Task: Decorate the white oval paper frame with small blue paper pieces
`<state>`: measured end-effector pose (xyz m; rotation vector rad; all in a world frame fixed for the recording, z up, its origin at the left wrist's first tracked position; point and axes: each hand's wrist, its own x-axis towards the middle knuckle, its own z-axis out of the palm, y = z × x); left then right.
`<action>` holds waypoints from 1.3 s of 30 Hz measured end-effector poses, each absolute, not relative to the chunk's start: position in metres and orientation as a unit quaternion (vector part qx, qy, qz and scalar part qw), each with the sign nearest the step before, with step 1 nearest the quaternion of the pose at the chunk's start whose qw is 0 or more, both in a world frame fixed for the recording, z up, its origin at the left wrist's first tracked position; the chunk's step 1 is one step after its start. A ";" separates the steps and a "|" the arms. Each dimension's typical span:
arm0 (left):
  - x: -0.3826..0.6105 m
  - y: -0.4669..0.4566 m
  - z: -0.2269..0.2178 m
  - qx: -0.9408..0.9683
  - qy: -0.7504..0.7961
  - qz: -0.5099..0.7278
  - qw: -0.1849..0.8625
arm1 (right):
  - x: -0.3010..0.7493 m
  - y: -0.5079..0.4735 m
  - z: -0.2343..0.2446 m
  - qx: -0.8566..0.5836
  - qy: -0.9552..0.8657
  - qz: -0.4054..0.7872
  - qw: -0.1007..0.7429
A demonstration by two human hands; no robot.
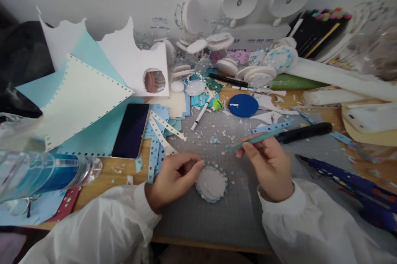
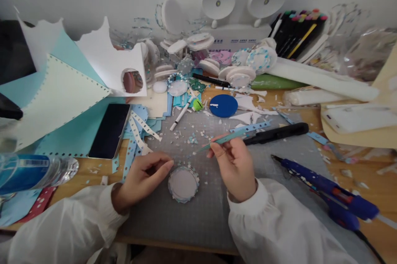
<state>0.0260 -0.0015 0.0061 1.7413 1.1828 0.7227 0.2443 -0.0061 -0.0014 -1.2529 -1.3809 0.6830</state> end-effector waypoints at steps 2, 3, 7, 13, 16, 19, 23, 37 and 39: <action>0.026 -0.002 0.004 0.737 0.471 0.261 0.409 | 0.242 -0.007 -0.002 -0.520 -0.548 0.347 0.556; 0.026 -0.002 0.003 0.756 0.464 0.245 0.390 | 0.241 -0.007 -0.001 -0.514 -0.540 0.366 0.556; 0.025 -0.001 0.002 0.820 0.425 0.205 0.325 | 0.235 -0.010 0.002 -0.490 -0.528 0.413 0.558; 0.022 -0.003 0.003 0.814 0.362 0.218 0.398 | 0.232 -0.015 0.003 -0.485 -0.524 0.453 0.534; 0.023 -0.004 0.003 0.812 0.347 0.224 0.411 | 0.231 -0.016 0.003 -0.480 -0.527 0.469 0.522; 0.024 -0.003 0.002 0.816 0.341 0.221 0.411 | 0.231 -0.017 0.003 -0.476 -0.531 0.475 0.515; 0.025 -0.003 0.002 0.814 0.343 0.227 0.409 | 0.231 -0.018 0.000 -0.480 -0.542 0.469 0.507; 0.025 -0.003 0.004 0.820 0.342 0.220 0.403 | 0.232 -0.020 -0.002 -0.489 -0.565 0.456 0.483; 0.024 -0.003 0.004 0.819 0.343 0.221 0.403 | 0.233 -0.020 -0.002 -0.488 -0.568 0.456 0.480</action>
